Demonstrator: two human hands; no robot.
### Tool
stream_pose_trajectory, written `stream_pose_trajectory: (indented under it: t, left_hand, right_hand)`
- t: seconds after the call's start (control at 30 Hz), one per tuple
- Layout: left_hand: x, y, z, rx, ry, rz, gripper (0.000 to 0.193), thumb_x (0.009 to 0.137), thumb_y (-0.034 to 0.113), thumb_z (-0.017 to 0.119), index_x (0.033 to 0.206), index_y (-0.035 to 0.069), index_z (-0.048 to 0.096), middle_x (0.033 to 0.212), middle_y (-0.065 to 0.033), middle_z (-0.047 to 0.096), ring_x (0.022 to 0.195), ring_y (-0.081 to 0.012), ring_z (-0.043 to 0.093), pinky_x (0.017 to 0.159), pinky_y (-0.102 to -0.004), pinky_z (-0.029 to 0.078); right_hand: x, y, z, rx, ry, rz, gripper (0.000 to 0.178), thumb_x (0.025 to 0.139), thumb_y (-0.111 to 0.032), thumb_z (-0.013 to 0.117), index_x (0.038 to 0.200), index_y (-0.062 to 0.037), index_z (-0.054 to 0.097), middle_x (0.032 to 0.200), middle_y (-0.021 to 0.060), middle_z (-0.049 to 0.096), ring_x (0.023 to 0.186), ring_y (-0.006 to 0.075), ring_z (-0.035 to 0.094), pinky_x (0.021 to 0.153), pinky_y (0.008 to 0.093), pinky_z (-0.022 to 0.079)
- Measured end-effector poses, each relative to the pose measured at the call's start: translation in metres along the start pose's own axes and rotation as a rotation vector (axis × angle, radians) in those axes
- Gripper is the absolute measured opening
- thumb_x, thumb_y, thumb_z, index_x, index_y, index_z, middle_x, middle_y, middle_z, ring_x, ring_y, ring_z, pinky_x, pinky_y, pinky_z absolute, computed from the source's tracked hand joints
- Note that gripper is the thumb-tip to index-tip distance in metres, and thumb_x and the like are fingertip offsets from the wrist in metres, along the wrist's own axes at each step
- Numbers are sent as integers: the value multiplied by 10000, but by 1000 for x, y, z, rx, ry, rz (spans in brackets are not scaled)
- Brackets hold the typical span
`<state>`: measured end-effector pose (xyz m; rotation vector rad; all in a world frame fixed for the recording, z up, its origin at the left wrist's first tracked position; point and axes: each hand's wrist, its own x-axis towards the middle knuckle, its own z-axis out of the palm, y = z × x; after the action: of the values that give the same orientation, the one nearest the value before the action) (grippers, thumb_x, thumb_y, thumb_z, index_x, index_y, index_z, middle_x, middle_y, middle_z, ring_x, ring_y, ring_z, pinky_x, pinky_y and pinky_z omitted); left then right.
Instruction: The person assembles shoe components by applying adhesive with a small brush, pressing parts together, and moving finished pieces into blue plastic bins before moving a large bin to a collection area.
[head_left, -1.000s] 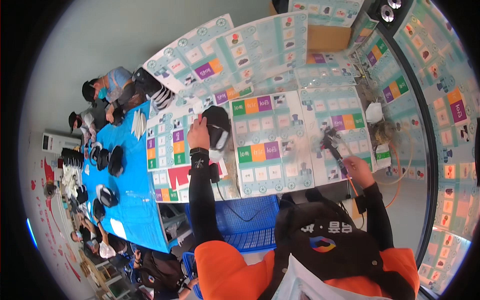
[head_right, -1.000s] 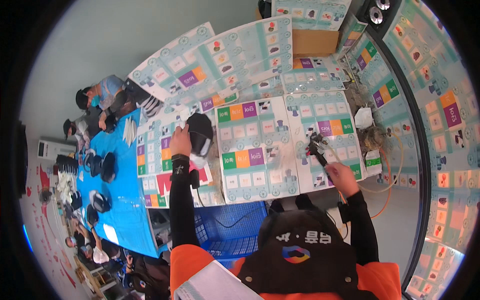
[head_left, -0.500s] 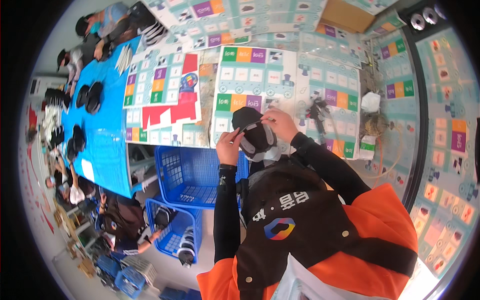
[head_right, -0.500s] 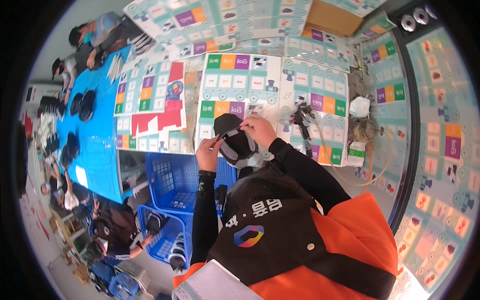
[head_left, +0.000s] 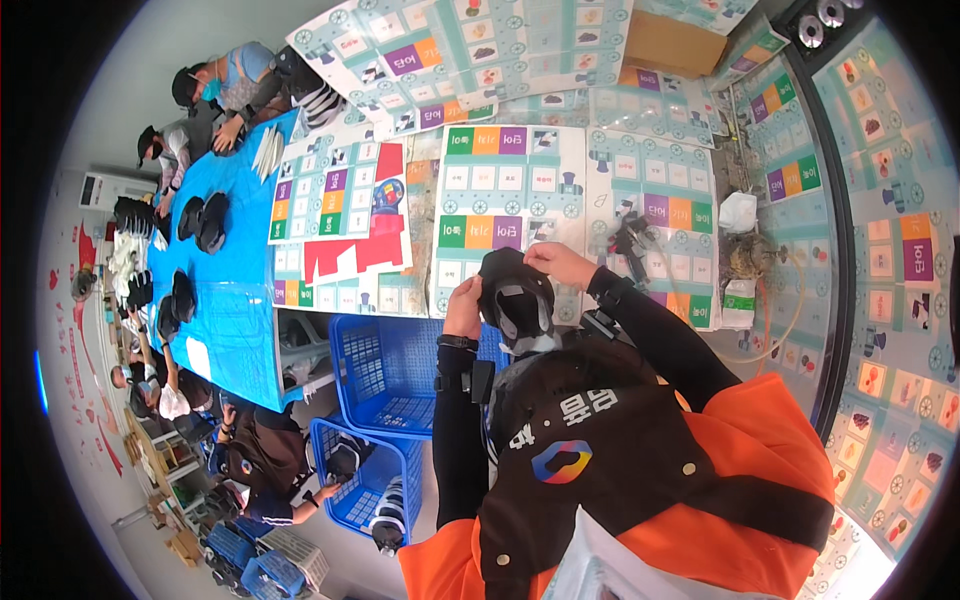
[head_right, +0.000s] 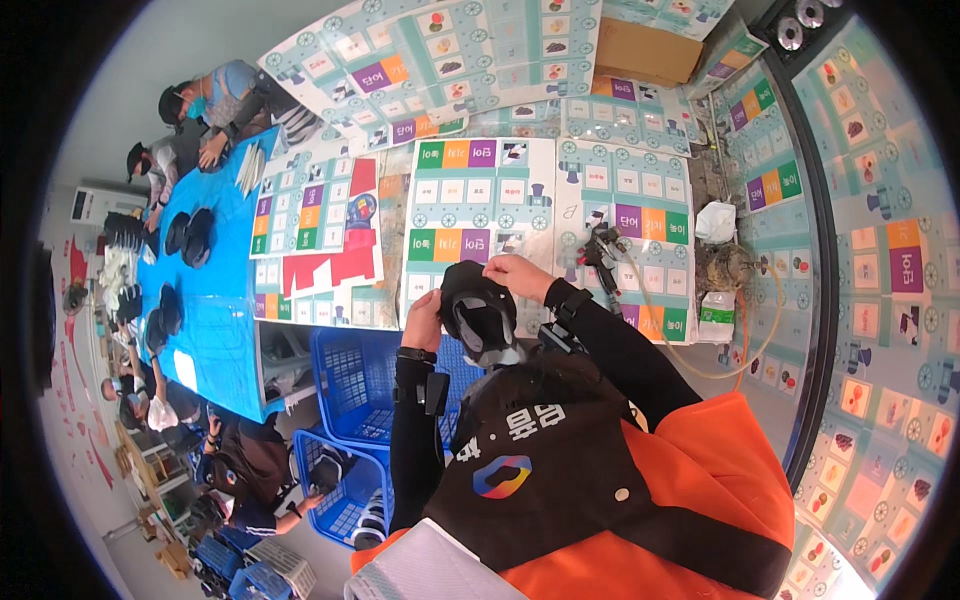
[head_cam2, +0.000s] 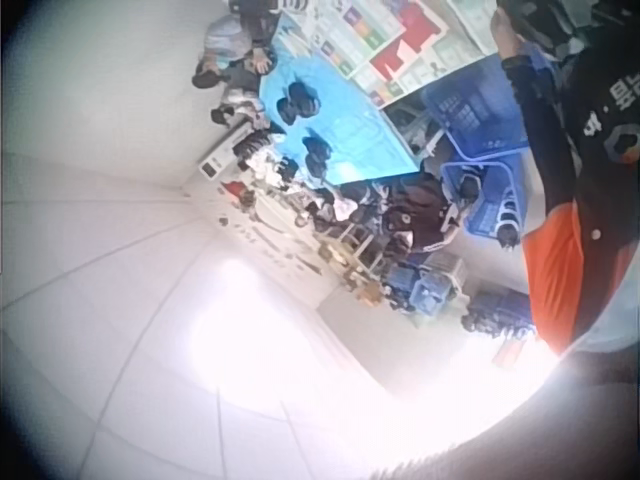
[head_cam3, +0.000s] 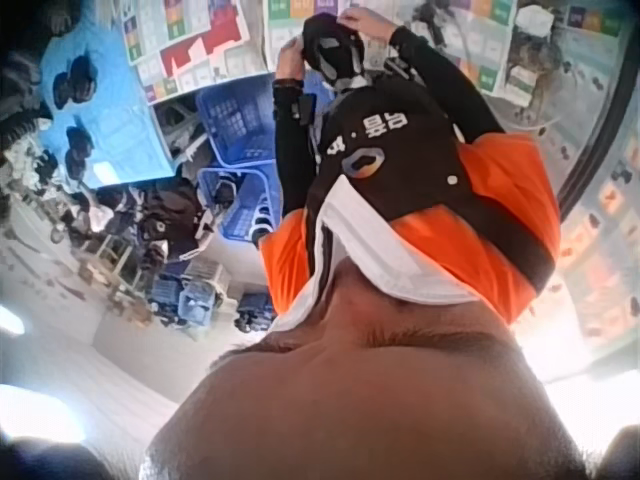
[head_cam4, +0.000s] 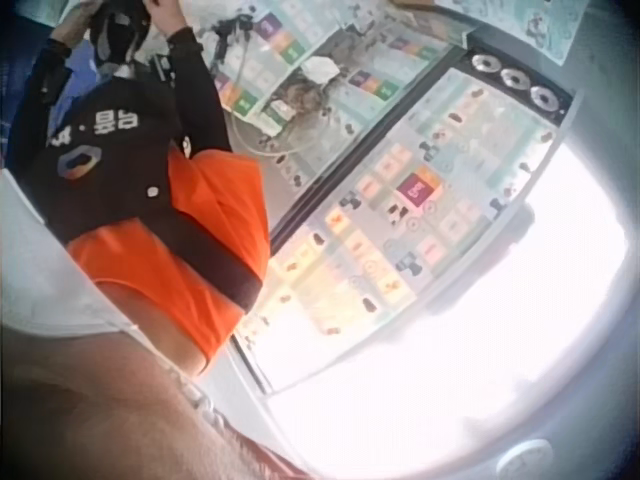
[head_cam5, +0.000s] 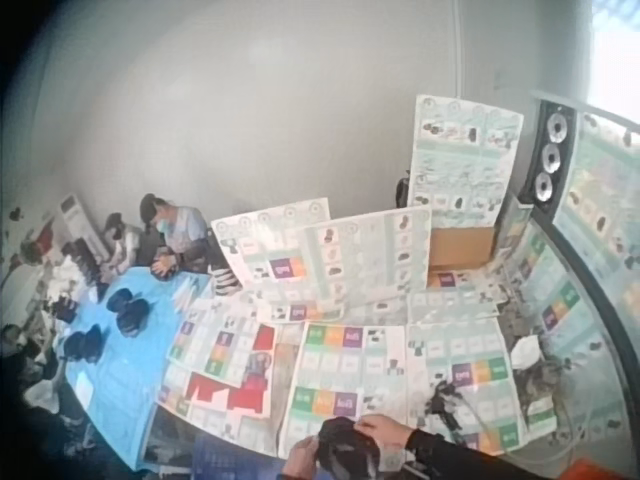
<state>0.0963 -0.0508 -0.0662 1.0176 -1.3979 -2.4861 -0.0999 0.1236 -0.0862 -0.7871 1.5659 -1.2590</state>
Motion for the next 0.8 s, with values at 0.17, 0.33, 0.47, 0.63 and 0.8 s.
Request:
stream_pose_trajectory:
  t: [0.17,0.33,0.47,0.63,0.8]
  left_hand:
    - [7,28,6,258,-32,-35,350,1080,228,510,1230,-61,638,1117,-106,699,1004,-182,659,883,-308,517]
    - [-6,89,72,225,-86,136,414,1052,215,554,1377,-42,550,1282,-145,650,1172,-202,607,968,-337,483]
    - [-40,82,8,615,-6,473,745,982,183,681,1586,-2,286,1616,-207,343,1475,-292,370,1196,-416,309]
    - [-68,92,59,565,205,528,542,980,167,681,1450,-41,510,1268,-197,667,1143,-250,657,969,-348,515]
    - [-34,103,97,1159,306,810,267,990,212,637,1194,55,707,808,-224,708,720,-400,699,627,-438,527]
  right_hand:
    - [-43,-107,24,-472,86,-462,546,818,-142,790,1329,-110,602,1290,121,569,1182,278,563,1023,414,473]
    - [-33,-86,-2,-832,498,-451,525,830,-77,695,1347,-121,612,1298,141,625,1160,354,620,962,420,535]
    - [-40,-78,-22,-385,814,-377,343,935,-40,619,1277,-37,647,1192,193,696,1058,388,666,894,403,549]
    - [-45,-23,-27,-128,819,-106,314,1002,-133,629,1295,-24,648,1170,187,725,1077,276,704,925,345,530]
    - [-58,55,-45,-364,608,-78,658,892,-258,752,1435,12,496,1446,241,509,1389,384,451,1140,443,391]
